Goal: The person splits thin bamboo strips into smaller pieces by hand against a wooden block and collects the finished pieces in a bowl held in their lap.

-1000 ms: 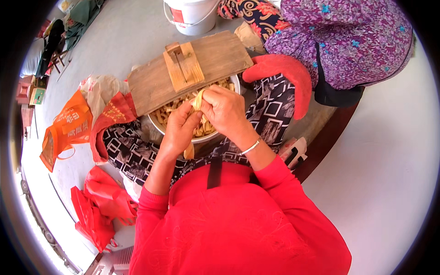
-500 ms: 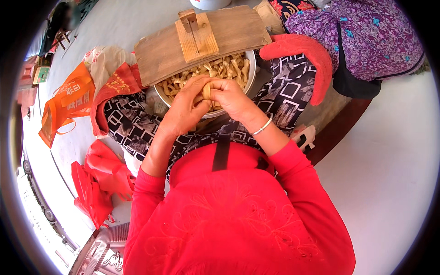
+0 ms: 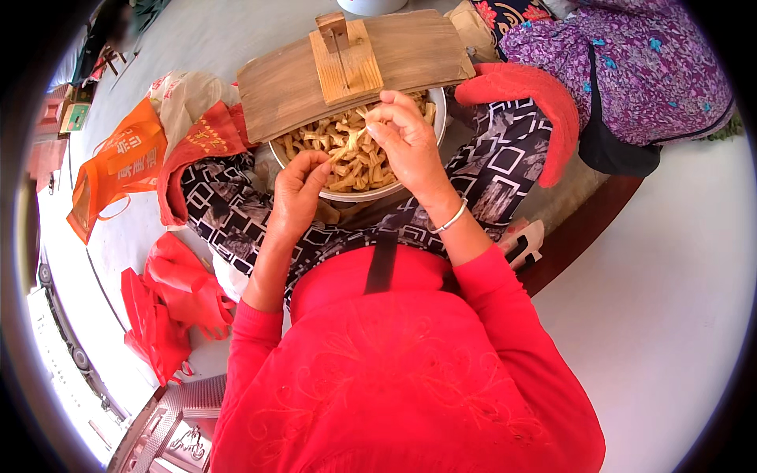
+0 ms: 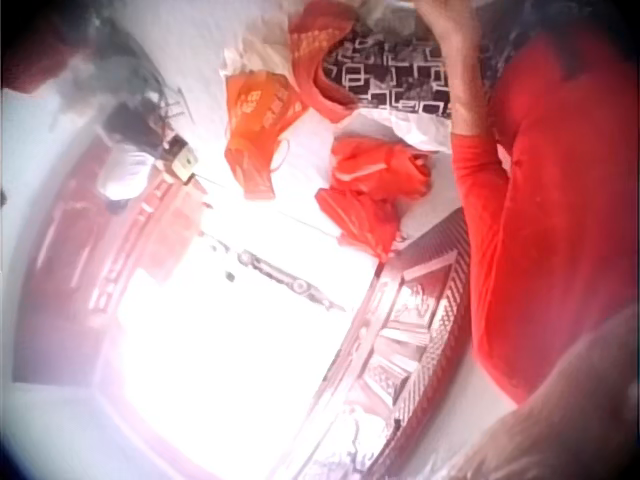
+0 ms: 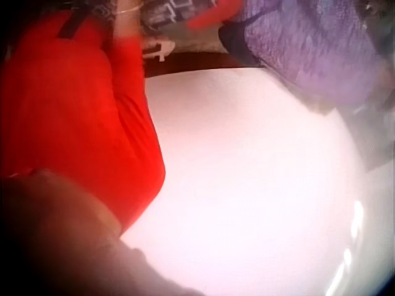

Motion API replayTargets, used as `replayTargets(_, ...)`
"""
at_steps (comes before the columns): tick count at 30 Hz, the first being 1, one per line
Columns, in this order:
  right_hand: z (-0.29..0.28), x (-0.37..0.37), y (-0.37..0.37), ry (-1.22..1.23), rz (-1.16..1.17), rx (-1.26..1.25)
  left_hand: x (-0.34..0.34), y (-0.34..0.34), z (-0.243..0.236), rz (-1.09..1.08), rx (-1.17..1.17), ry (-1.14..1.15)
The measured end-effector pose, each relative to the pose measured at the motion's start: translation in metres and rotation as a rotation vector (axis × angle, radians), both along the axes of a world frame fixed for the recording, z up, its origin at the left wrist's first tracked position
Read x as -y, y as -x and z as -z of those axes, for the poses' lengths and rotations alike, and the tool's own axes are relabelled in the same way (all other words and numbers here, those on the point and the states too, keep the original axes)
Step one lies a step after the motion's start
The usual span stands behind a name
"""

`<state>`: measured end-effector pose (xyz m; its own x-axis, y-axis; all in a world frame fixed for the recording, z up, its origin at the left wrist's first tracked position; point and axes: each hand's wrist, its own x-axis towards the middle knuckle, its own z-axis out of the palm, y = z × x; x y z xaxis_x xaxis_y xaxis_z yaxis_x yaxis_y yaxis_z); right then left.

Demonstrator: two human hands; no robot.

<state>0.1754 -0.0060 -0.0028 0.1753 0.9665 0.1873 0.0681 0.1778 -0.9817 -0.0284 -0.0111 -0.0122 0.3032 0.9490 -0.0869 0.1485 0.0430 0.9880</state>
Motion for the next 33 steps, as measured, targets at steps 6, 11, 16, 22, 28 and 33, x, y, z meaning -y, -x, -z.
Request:
replayTargets(6, -0.036, -0.025, -0.028, 0.183, -0.229, 0.271, -0.024, -0.004, -0.033, 0.049, -0.359, -0.476)
replayTargets(11, -0.054, -0.03, -0.042, 0.532, -0.514, 0.231, -0.044, -0.011, -0.038, 0.028, -0.321, -0.539)
replayTargets(16, -0.055, -0.043, -0.048, 0.148, -0.313, 0.52, -0.074, -0.014, -0.037, 0.018, -0.244, -0.252)
replayTargets(22, -0.054, -0.079, -0.046, 0.036, -0.198, 0.616, -0.123, -0.021, -0.025, 0.03, -0.019, -0.132)
replayTargets(28, -0.031, -0.095, -0.053, 0.082, -0.161, 0.645, -0.137, -0.026, -0.025, 0.071, -0.036, -0.021)
replayTargets(33, -0.016, -0.099, -0.053, -0.019, -0.17, 0.897, -0.148, -0.032, 0.0, -0.02, -0.627, -0.426)
